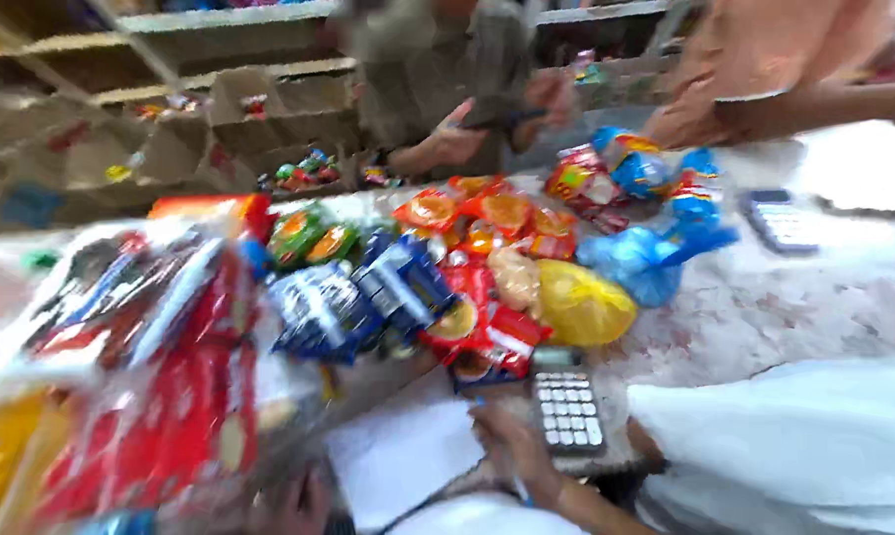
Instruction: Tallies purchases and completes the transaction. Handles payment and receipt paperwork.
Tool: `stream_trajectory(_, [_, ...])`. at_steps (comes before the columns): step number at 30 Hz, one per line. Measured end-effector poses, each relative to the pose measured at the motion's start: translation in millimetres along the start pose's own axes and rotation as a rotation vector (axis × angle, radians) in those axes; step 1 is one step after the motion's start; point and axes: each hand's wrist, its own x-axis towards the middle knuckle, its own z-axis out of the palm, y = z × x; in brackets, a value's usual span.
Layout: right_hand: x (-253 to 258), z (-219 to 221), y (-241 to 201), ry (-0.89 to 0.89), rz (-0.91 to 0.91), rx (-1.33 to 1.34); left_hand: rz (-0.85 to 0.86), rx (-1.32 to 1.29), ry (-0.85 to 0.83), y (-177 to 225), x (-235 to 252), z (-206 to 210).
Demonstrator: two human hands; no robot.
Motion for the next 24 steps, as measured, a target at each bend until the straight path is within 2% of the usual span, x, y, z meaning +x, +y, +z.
stream_trajectory(3, [1.9, -0.3, -3.6, 0.024, -0.026, 0.015, -0.03, -0.024, 0.089, -10.6, -6.1, 12.7])
stream_trajectory(5, [11.9, 5.8, -5.8, 0.139, -0.173, 0.004, -0.053, -0.039, 0.081, -10.4, -3.6, 11.7])
stream_trajectory(7, [25.3, 11.0, -24.2, 0.114, -0.247, 0.05, -0.086, -0.051, 0.027, -9.0, -1.0, 8.6])
stream_trajectory(8, [32.3, 15.8, -38.4, 0.047, -0.22, 0.084, -0.091, -0.061, 0.001, -9.4, -0.7, 8.0])
stream_trajectory(10, [47.9, 36.6, -60.1, -0.138, -0.056, 0.19, -0.082, -0.084, -0.03, -11.1, -1.8, 7.9])
stream_trajectory(12, [62.5, 65.6, -68.2, -0.244, 0.095, 0.281, -0.077, -0.082, -0.064, -12.2, -2.3, 8.1])
stream_trajectory(16, [68.0, 97.2, -71.5, -0.228, 0.166, 0.242, -0.088, -0.108, -0.164, -13.1, -0.9, 3.9])
stream_trajectory(21, [55.8, 102.7, -72.0, -0.152, 0.199, 0.203, -0.157, -0.118, -0.33, -11.7, 1.7, -4.1])
stream_trajectory(24, [51.0, 104.2, -70.8, -0.134, 0.167, 0.169, -0.138, -0.111, -0.308, -14.7, -0.1, 1.5])
